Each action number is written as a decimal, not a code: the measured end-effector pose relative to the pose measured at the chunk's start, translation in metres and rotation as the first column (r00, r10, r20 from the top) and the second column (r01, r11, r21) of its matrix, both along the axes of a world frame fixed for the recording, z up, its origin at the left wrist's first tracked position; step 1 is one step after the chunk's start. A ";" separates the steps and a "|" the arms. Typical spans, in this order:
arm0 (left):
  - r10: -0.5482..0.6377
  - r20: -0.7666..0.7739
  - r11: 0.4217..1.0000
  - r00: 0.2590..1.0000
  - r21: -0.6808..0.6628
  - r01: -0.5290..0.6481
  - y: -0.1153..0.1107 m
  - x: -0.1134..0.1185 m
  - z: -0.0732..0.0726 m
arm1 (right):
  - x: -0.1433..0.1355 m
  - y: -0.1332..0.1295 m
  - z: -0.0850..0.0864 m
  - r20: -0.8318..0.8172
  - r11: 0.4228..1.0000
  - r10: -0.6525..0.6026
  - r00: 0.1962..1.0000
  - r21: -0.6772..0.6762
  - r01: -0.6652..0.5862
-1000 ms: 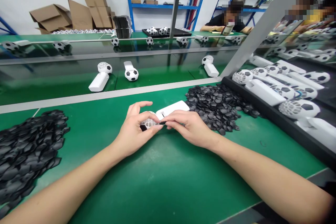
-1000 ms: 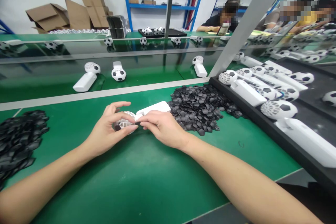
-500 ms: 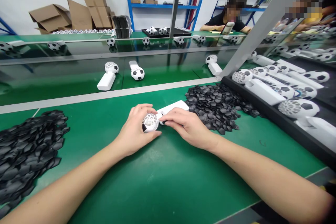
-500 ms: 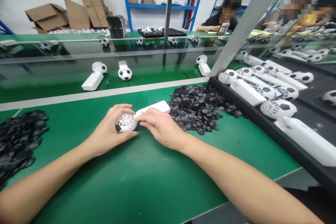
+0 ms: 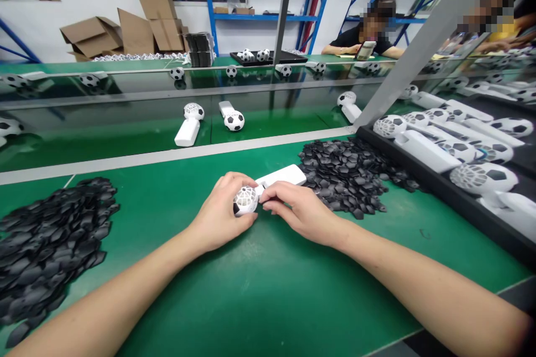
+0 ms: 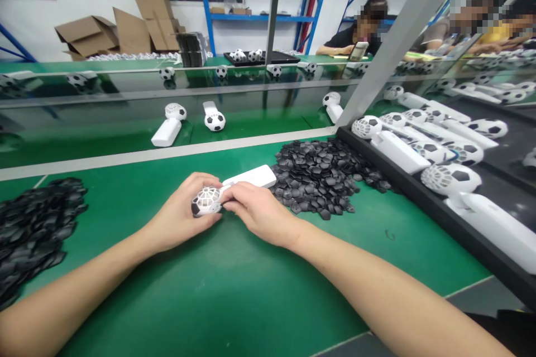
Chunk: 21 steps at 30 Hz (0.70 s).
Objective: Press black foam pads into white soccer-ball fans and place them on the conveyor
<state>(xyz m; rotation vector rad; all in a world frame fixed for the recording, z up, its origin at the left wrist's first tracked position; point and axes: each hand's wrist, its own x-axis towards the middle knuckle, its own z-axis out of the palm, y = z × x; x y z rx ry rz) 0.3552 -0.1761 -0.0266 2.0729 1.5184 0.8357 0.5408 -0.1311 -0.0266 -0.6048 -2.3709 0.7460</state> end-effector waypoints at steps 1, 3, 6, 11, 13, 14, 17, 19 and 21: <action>-0.003 0.000 1.000 1.000 0.001 0.003 0.000 0.000 0.000 | 0.000 0.000 0.000 -0.014 1.000 -0.002 1.000 0.012 0.002; -0.005 0.001 1.000 1.000 0.002 0.005 0.001 0.000 0.000 | 0.000 0.000 0.000 -0.047 0.999 -0.009 0.999 0.047 0.011; -0.003 0.003 1.000 1.000 0.000 0.003 0.001 0.000 0.000 | 0.000 -0.001 0.000 -0.062 0.999 -0.039 0.997 0.031 0.041; -0.007 0.003 1.000 1.000 -0.012 0.007 0.000 0.001 0.002 | -0.002 -0.002 -0.001 -0.054 0.998 -0.040 0.998 -0.045 0.037; -0.011 0.002 1.000 1.000 -0.014 0.011 0.000 0.001 0.002 | -0.004 -0.001 -0.002 -0.055 0.999 -0.030 0.998 -0.024 0.029; -0.011 0.002 1.000 1.000 -0.014 0.012 0.000 0.002 0.003 | -0.005 -0.001 -0.003 -0.054 1.000 -0.027 0.998 -0.016 0.026; -0.013 0.011 1.000 1.000 -0.010 0.013 -0.001 0.002 0.003 | -0.008 0.000 -0.005 -0.062 0.999 -0.031 0.998 -0.013 0.030; -0.013 0.018 1.000 1.000 -0.001 0.013 -0.001 0.003 0.003 | -0.010 0.001 -0.006 -0.077 0.999 -0.045 0.996 -0.018 0.044; -0.013 0.026 1.000 1.000 0.005 0.013 -0.001 0.003 0.003 | -0.011 0.002 -0.007 -0.087 0.998 -0.057 0.995 -0.020 0.055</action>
